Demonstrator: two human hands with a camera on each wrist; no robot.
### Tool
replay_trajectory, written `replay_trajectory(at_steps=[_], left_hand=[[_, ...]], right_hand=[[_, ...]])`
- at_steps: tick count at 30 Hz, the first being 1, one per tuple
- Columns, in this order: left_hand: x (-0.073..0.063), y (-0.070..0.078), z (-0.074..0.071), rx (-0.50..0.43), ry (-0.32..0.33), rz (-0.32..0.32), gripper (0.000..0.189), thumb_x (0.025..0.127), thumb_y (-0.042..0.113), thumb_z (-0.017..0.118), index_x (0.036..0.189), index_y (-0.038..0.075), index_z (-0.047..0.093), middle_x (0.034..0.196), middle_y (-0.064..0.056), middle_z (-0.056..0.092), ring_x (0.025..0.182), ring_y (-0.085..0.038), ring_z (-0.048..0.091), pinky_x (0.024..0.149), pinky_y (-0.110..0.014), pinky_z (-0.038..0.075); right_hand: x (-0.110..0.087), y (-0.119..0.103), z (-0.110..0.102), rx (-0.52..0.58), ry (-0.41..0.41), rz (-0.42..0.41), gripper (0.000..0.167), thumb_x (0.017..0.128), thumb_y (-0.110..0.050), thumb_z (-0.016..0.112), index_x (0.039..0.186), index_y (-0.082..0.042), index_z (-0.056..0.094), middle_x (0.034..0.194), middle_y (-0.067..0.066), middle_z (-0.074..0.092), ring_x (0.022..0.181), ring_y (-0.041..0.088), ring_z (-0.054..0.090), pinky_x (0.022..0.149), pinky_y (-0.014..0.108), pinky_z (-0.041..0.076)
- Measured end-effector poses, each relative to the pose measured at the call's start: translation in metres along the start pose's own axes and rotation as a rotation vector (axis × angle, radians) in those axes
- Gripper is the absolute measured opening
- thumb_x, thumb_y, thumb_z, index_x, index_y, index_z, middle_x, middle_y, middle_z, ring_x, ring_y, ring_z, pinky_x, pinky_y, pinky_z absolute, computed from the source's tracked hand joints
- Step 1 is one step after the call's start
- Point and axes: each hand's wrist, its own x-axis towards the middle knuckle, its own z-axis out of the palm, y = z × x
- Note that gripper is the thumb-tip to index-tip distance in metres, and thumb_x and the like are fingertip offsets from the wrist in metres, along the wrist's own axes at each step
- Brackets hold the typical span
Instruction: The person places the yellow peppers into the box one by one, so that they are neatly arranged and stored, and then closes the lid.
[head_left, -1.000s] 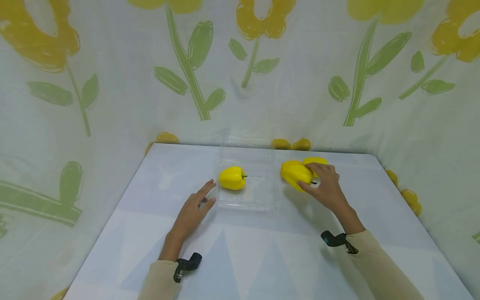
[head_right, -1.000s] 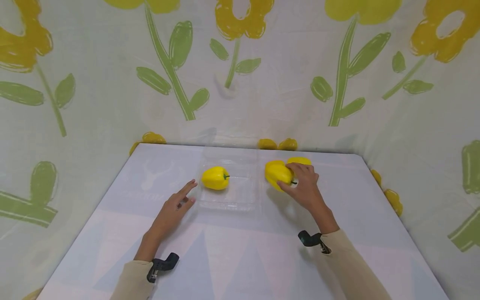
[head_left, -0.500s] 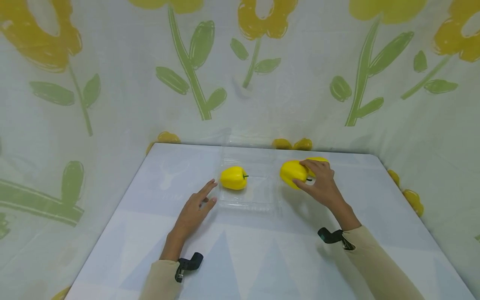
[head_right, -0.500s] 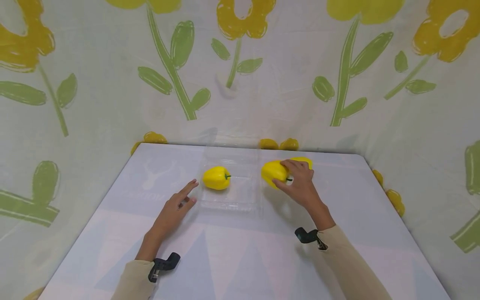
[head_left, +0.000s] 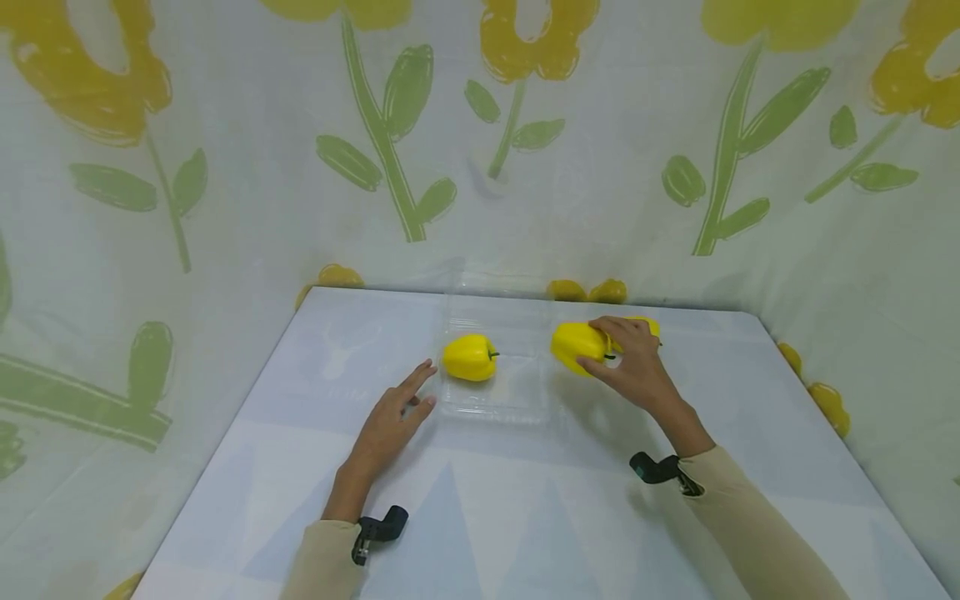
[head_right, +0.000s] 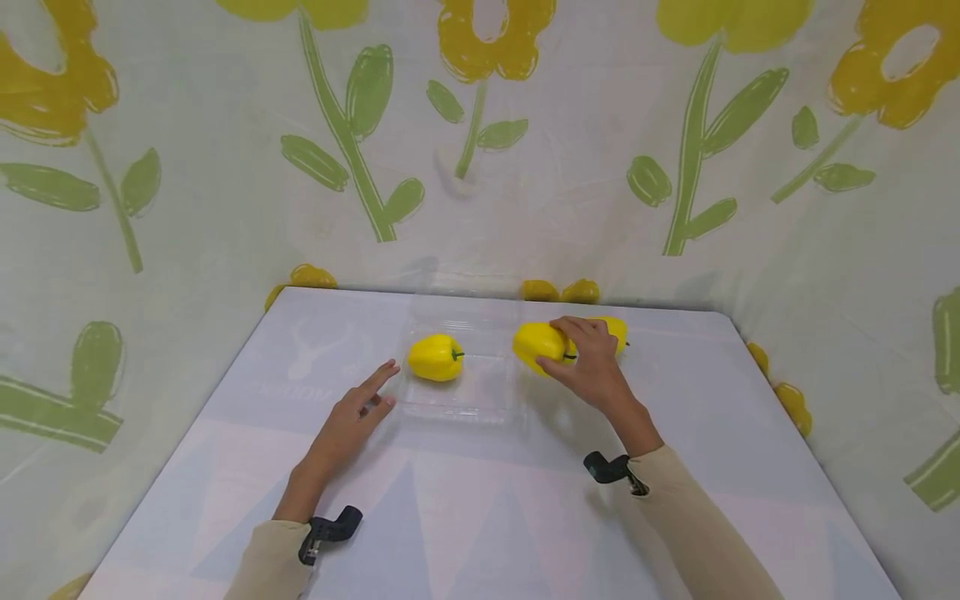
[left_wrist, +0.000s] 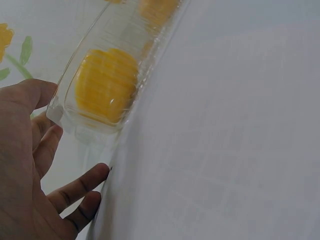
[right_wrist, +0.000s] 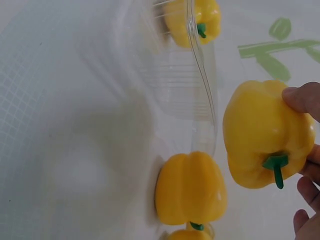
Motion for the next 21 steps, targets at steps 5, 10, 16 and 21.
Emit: replay_trajectory(at_steps=[5,10,16,21], left_hand=[[0.000,0.000,-0.001,0.004,-0.003,0.007,0.054,0.104,0.048,0.050,0.155,0.038,0.036,0.158,0.027,0.025,0.106,-0.016,0.051,0.090,-0.045,0.044],[0.000,0.000,-0.001,0.002,-0.001,0.010,0.054,0.104,0.044,0.052,0.155,0.037,0.037,0.158,0.027,0.025,0.106,-0.016,0.052,0.090,-0.045,0.044],[0.000,-0.001,-0.001,-0.003,0.007,0.011,0.054,0.103,0.048,0.050,0.155,0.038,0.037,0.158,0.029,0.025,0.106,-0.016,0.051,0.089,-0.043,0.044],[0.000,-0.002,-0.001,-0.005,0.004,0.021,0.055,0.103,0.049,0.050,0.155,0.035,0.037,0.158,0.027,0.025,0.105,-0.015,0.052,0.087,-0.043,0.044]], right_hand=[[0.004,-0.004,0.003,-0.004,-0.015,-0.006,0.057,0.081,-0.027,0.085,0.129,-0.007,0.062,0.134,0.014,0.059,0.113,0.034,0.041,0.089,0.054,0.029],[0.009,-0.005,0.006,-0.007,-0.009,-0.030,0.058,0.080,-0.028,0.086,0.129,-0.007,0.062,0.134,0.013,0.059,0.113,0.034,0.042,0.090,0.053,0.029],[0.015,-0.010,0.009,0.005,-0.008,-0.047,0.058,0.080,-0.027,0.086,0.129,-0.007,0.062,0.134,0.013,0.059,0.114,0.035,0.042,0.090,0.053,0.028],[0.016,-0.014,0.013,0.022,-0.027,-0.030,0.058,0.081,-0.028,0.085,0.130,-0.008,0.062,0.135,0.012,0.058,0.116,0.034,0.041,0.091,0.053,0.029]])
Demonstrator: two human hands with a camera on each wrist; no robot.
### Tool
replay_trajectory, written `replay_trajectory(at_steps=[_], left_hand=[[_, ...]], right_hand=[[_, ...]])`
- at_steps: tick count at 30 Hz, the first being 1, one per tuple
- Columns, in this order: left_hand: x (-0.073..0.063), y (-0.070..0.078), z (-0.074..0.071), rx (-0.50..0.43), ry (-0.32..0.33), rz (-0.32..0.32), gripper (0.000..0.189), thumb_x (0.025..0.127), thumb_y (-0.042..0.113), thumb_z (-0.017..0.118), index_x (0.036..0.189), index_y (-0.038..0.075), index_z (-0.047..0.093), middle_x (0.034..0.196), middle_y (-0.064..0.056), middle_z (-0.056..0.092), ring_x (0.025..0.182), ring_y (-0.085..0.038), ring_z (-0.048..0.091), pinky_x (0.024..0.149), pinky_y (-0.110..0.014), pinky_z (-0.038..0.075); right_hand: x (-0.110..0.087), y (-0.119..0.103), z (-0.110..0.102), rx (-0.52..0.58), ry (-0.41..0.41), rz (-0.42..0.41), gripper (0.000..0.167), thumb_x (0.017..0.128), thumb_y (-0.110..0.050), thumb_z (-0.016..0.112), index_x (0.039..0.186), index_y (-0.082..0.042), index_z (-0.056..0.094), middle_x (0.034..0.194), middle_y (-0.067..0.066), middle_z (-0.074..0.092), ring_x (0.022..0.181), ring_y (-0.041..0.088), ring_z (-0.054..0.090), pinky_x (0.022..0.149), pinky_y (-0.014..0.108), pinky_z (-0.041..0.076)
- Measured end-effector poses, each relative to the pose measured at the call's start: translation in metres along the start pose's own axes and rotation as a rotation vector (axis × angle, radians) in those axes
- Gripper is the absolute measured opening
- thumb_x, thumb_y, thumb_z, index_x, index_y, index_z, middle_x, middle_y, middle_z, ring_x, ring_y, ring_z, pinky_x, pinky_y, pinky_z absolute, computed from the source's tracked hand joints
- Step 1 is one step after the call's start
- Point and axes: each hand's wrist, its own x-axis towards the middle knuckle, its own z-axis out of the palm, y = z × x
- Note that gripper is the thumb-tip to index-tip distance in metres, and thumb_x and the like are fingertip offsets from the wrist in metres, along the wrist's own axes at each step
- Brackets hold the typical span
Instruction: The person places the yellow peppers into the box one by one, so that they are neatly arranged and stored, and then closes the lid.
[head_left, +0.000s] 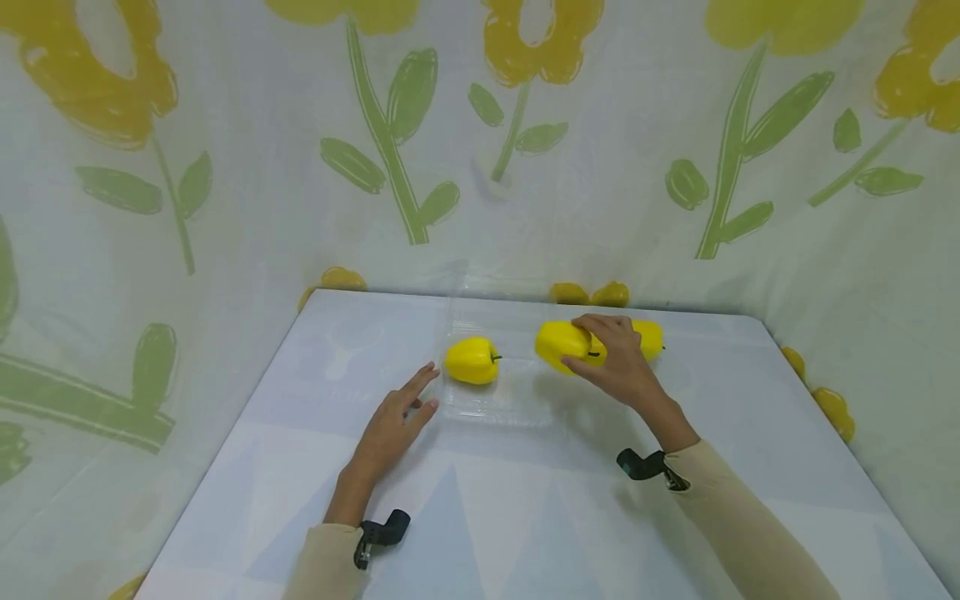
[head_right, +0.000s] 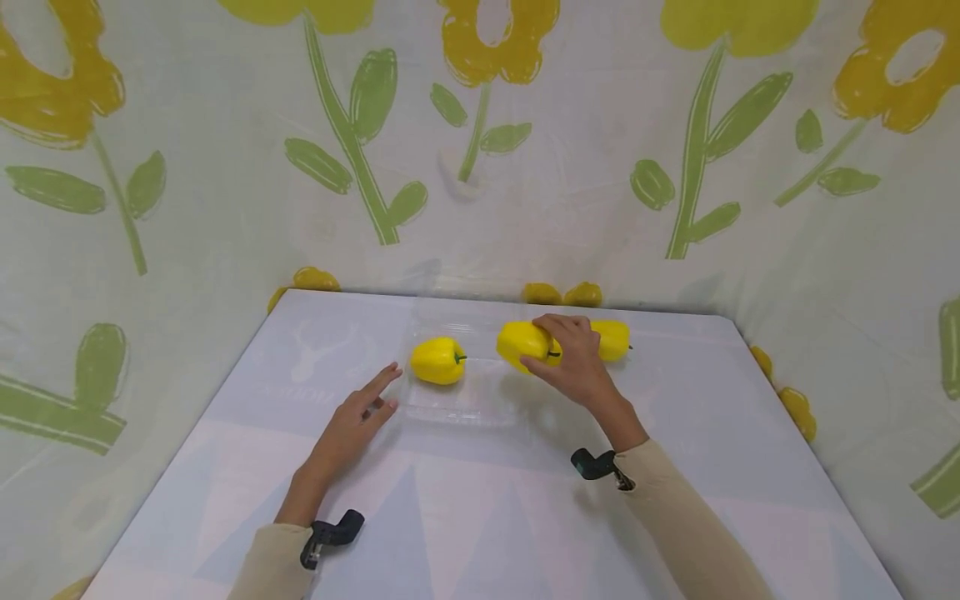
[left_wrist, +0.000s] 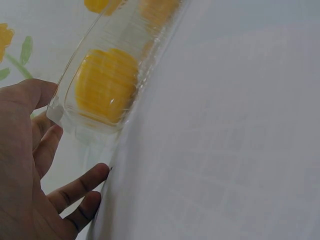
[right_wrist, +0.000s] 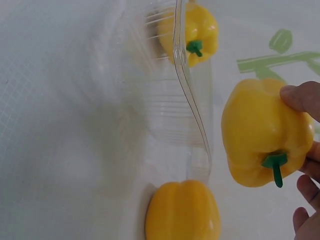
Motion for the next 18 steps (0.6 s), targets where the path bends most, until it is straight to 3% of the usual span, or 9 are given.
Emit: replay_trajectory(at_steps=[11,18], left_hand=[[0.000,0.000,0.000,0.004,-0.001,0.001,0.057,0.102,0.056,0.046,0.155,0.040,0.035,0.158,0.028,0.024,0.103,-0.014,0.050,0.087,-0.042,0.043],[0.000,0.001,0.000,0.006,-0.001,-0.007,0.055,0.103,0.050,0.049,0.155,0.042,0.035,0.158,0.029,0.023,0.104,-0.014,0.050,0.090,-0.042,0.044]], right_hand=[[0.009,-0.003,0.006,0.010,-0.015,-0.025,0.060,0.080,-0.026,0.087,0.131,-0.007,0.062,0.136,0.012,0.059,0.117,0.034,0.042,0.094,0.052,0.032],[0.012,-0.002,0.012,0.004,-0.053,0.008,0.061,0.082,-0.030,0.085,0.133,-0.009,0.061,0.138,0.011,0.058,0.119,0.033,0.041,0.094,0.052,0.032]])
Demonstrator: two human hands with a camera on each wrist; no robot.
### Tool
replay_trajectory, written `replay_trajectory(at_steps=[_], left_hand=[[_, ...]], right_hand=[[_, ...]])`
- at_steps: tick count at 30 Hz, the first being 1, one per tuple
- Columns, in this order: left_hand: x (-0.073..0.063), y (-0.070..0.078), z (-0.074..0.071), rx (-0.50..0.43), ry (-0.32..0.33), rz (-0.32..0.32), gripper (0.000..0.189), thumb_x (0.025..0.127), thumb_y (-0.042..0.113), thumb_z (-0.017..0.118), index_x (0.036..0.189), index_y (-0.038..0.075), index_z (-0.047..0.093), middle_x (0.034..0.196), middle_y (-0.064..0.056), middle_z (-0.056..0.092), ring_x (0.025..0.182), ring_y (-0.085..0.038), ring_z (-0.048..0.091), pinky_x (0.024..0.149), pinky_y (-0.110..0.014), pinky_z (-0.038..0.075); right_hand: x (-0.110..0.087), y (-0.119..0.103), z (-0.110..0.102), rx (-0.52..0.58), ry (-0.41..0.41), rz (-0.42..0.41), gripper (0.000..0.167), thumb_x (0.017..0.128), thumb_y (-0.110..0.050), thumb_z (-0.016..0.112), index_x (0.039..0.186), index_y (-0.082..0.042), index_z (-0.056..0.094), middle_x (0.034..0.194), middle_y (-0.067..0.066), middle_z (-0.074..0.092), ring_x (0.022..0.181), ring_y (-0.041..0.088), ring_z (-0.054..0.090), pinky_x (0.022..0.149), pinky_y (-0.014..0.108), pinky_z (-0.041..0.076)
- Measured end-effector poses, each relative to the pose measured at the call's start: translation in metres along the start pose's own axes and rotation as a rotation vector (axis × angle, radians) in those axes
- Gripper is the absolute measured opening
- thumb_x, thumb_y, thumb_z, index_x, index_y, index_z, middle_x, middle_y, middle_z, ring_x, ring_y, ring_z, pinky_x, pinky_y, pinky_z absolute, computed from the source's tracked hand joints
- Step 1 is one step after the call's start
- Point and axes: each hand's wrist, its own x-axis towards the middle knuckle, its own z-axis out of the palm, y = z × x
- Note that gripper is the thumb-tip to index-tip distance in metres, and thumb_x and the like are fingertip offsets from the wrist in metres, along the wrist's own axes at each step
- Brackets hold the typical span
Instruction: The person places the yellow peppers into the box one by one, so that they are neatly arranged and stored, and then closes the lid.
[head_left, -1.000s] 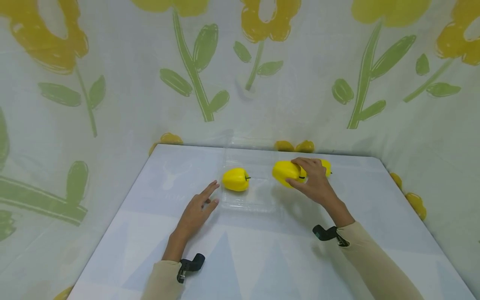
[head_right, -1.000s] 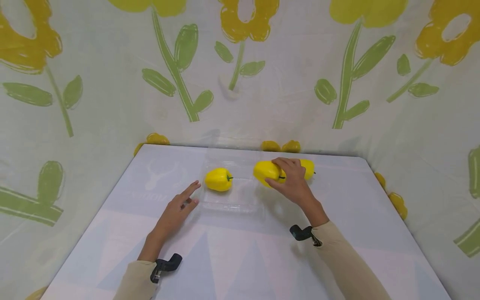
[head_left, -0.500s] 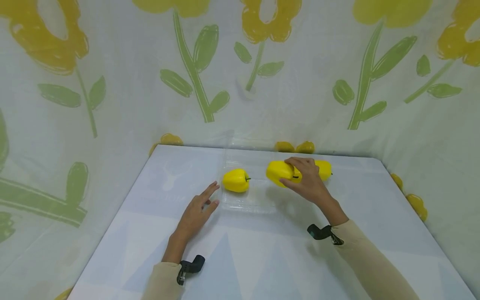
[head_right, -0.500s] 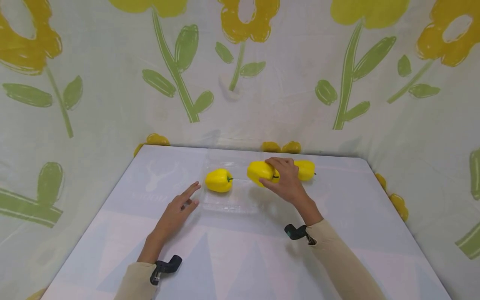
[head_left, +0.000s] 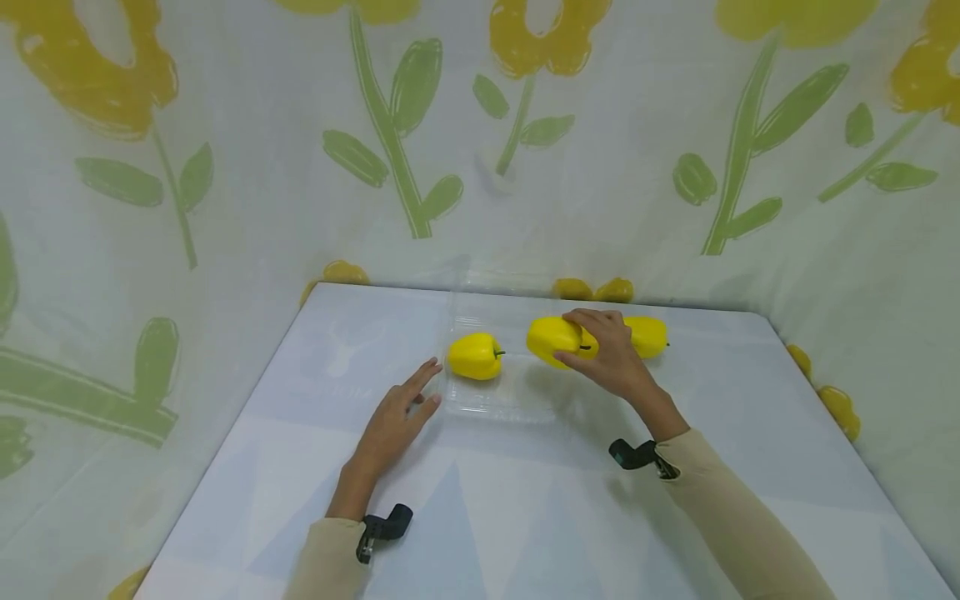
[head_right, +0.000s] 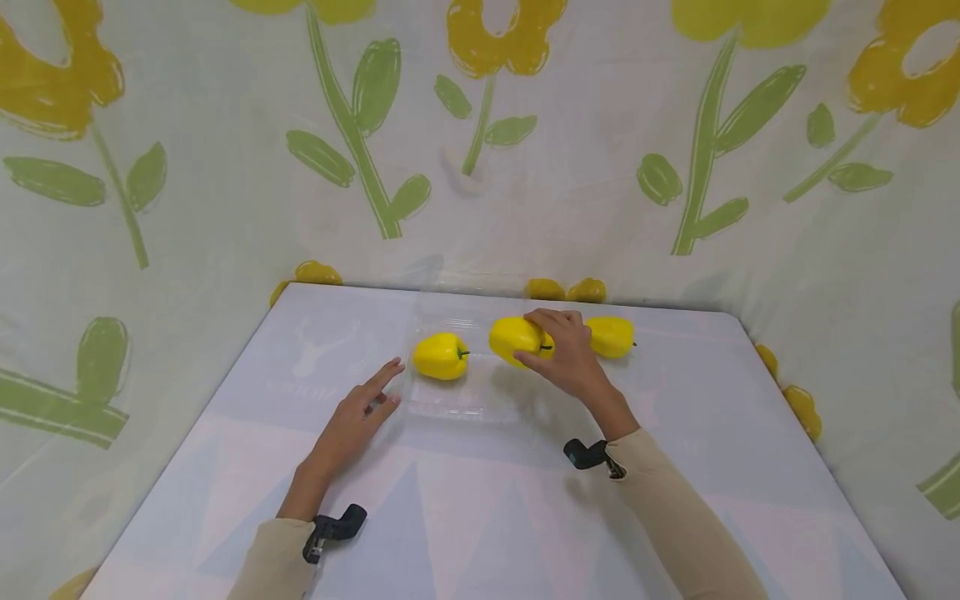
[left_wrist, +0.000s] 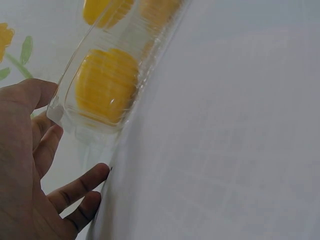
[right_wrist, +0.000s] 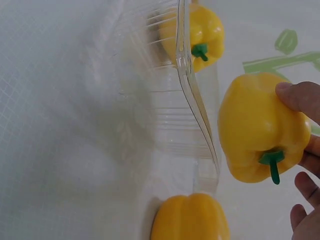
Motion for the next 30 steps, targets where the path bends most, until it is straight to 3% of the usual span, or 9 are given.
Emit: replay_trajectory(at_steps=[10,15,23,30], left_hand=[[-0.001,0.000,0.000,0.000,-0.004,-0.003,0.055,0.103,0.051,0.049,0.155,0.038,0.036,0.158,0.028,0.024,0.103,-0.014,0.050,0.088,-0.041,0.044],[-0.001,0.001,-0.001,0.006,0.004,0.005,0.056,0.102,0.053,0.048,0.155,0.038,0.037,0.159,0.027,0.025,0.103,-0.014,0.050,0.087,-0.041,0.044],[0.000,0.001,0.000,-0.009,0.000,-0.005,0.054,0.103,0.045,0.052,0.155,0.036,0.038,0.158,0.028,0.025,0.104,-0.015,0.051,0.089,-0.043,0.044],[0.000,0.002,-0.001,-0.009,0.002,-0.007,0.055,0.103,0.049,0.050,0.155,0.035,0.038,0.158,0.029,0.024,0.104,-0.015,0.051,0.089,-0.043,0.044]], right_hand=[[0.005,-0.004,0.007,0.006,-0.052,0.039,0.062,0.082,-0.033,0.084,0.136,-0.012,0.060,0.142,0.008,0.056,0.121,0.032,0.040,0.098,0.054,0.033],[0.008,-0.006,0.011,0.008,-0.061,0.030,0.061,0.083,-0.035,0.084,0.135,-0.013,0.060,0.141,0.007,0.056,0.121,0.032,0.040,0.098,0.059,0.031],[0.010,-0.006,0.018,0.014,-0.071,0.027,0.061,0.083,-0.034,0.084,0.135,-0.013,0.061,0.141,0.006,0.057,0.120,0.031,0.040,0.097,0.056,0.033],[0.012,-0.006,0.022,0.021,-0.056,0.009,0.061,0.082,-0.033,0.085,0.134,-0.012,0.061,0.140,0.008,0.057,0.120,0.032,0.040,0.097,0.056,0.034]])
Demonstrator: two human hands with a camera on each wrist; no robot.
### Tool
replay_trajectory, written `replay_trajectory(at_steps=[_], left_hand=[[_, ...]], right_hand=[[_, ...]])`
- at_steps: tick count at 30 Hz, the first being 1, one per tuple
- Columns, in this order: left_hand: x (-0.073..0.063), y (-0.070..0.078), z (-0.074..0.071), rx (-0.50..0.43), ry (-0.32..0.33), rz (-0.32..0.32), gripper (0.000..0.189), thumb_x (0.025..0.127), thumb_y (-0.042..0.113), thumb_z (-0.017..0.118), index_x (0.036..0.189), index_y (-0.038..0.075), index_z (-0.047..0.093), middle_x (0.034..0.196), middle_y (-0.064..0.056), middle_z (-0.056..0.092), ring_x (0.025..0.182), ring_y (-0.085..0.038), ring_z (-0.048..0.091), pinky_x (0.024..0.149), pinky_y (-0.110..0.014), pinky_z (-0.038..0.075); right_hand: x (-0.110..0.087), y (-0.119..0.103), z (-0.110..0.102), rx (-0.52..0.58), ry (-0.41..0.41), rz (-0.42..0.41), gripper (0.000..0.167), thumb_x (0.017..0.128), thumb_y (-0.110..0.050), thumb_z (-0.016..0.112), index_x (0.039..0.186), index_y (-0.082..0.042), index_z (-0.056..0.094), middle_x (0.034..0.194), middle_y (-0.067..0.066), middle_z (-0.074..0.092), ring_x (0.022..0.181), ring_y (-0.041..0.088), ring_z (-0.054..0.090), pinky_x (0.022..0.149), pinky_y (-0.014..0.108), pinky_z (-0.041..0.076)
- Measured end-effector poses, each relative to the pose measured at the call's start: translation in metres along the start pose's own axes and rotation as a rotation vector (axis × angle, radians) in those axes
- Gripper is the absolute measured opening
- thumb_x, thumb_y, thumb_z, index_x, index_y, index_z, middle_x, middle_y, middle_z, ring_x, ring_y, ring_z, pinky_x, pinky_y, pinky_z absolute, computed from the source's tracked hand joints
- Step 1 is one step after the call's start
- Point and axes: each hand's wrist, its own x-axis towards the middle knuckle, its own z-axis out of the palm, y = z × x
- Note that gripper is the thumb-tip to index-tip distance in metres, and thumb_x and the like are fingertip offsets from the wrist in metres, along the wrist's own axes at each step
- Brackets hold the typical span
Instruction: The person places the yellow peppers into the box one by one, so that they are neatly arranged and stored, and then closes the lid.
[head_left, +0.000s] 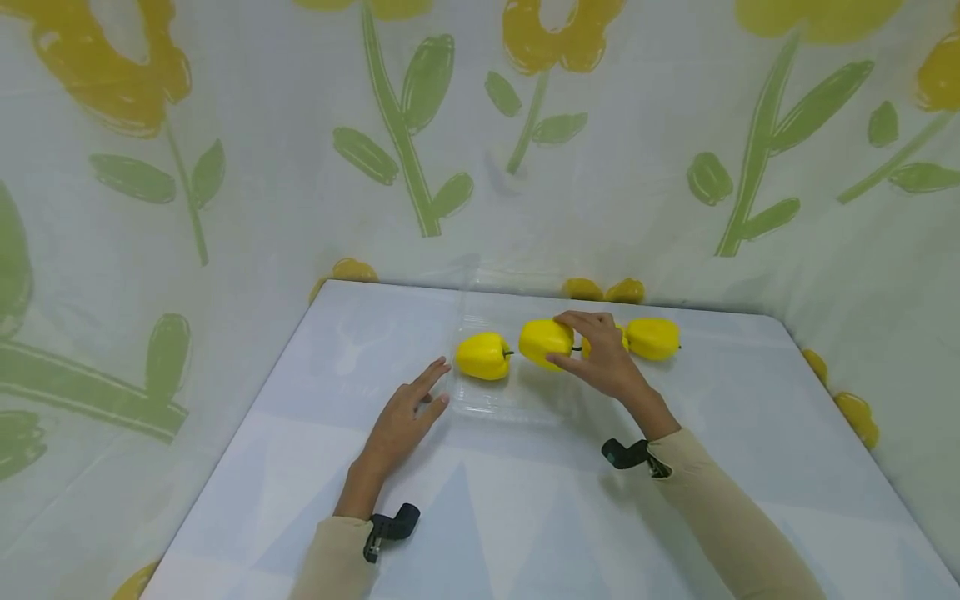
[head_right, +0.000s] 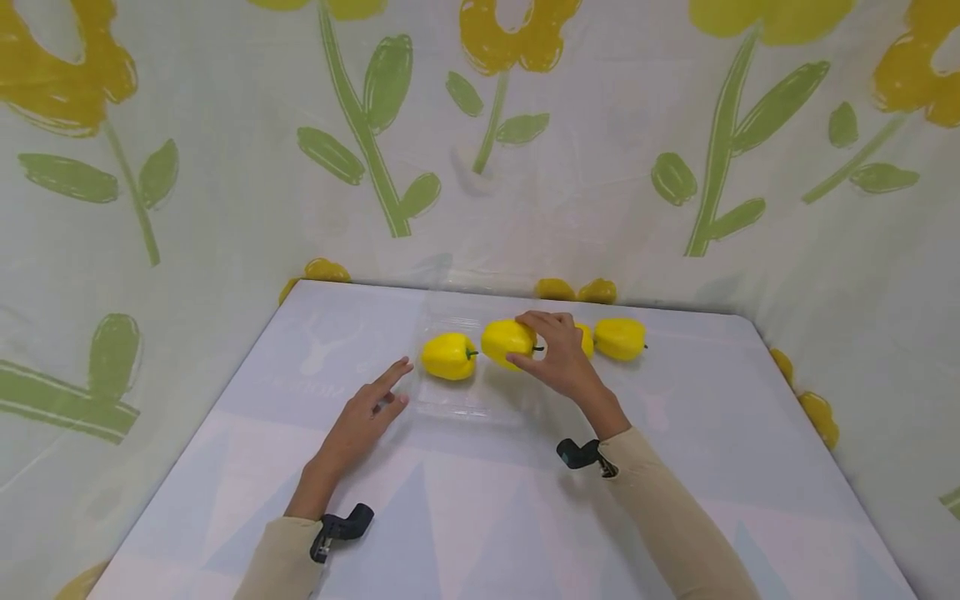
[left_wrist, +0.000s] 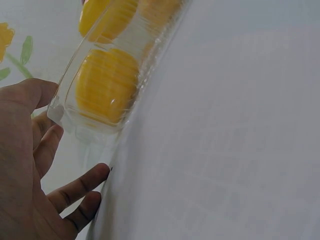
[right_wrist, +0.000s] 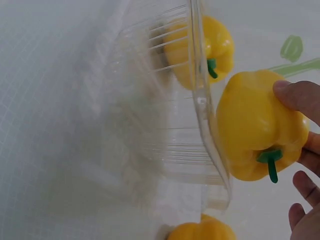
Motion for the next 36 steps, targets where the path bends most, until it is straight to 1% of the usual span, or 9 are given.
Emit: replay_trajectory(at_steps=[6,10,15,20,30,36], left_hand=[[0.001,-0.001,0.001,0.010,0.007,0.008,0.054,0.103,0.043,0.053,0.154,0.035,0.039,0.158,0.027,0.026,0.103,-0.015,0.051,0.088,-0.043,0.045],[0.001,-0.002,0.001,0.019,0.007,0.010,0.054,0.103,0.044,0.053,0.155,0.035,0.038,0.158,0.028,0.025,0.103,-0.013,0.050,0.087,-0.041,0.045],[0.001,0.000,0.001,0.013,0.023,0.019,0.054,0.103,0.043,0.054,0.154,0.033,0.040,0.158,0.026,0.027,0.102,-0.013,0.051,0.086,-0.041,0.045],[0.001,0.002,-0.001,0.007,0.012,0.011,0.054,0.103,0.043,0.053,0.155,0.032,0.040,0.158,0.026,0.027,0.103,-0.015,0.051,0.087,-0.042,0.045],[0.001,0.000,0.000,0.027,0.003,0.006,0.055,0.103,0.048,0.050,0.155,0.035,0.037,0.158,0.028,0.024,0.105,-0.014,0.051,0.091,-0.042,0.045],[0.001,0.001,0.000,0.028,0.000,-0.002,0.054,0.103,0.044,0.052,0.155,0.038,0.036,0.158,0.028,0.024,0.106,-0.014,0.052,0.093,-0.043,0.045]], right_hand=[[0.001,0.004,0.004,0.000,-0.016,0.003,0.061,0.082,-0.034,0.084,0.135,-0.013,0.061,0.140,0.007,0.057,0.121,0.031,0.039,0.097,0.054,0.034],[0.001,0.006,0.007,0.001,-0.028,0.013,0.061,0.083,-0.034,0.084,0.135,-0.012,0.061,0.140,0.007,0.057,0.121,0.031,0.039,0.097,0.054,0.034],[0.002,0.006,0.009,-0.002,-0.037,0.023,0.061,0.083,-0.035,0.084,0.135,-0.013,0.061,0.140,0.006,0.057,0.122,0.032,0.039,0.098,0.054,0.034],[0.003,0.007,0.012,-0.005,-0.058,0.040,0.061,0.083,-0.035,0.083,0.135,-0.014,0.061,0.141,0.006,0.057,0.122,0.031,0.038,0.098,0.054,0.034],[0.002,0.011,0.015,-0.025,-0.076,0.052,0.062,0.083,-0.036,0.084,0.136,-0.014,0.060,0.141,0.006,0.056,0.122,0.031,0.039,0.097,0.054,0.032],[0.002,0.013,0.019,-0.025,-0.093,0.070,0.063,0.083,-0.038,0.083,0.137,-0.016,0.060,0.142,0.004,0.055,0.122,0.029,0.038,0.097,0.053,0.030]])
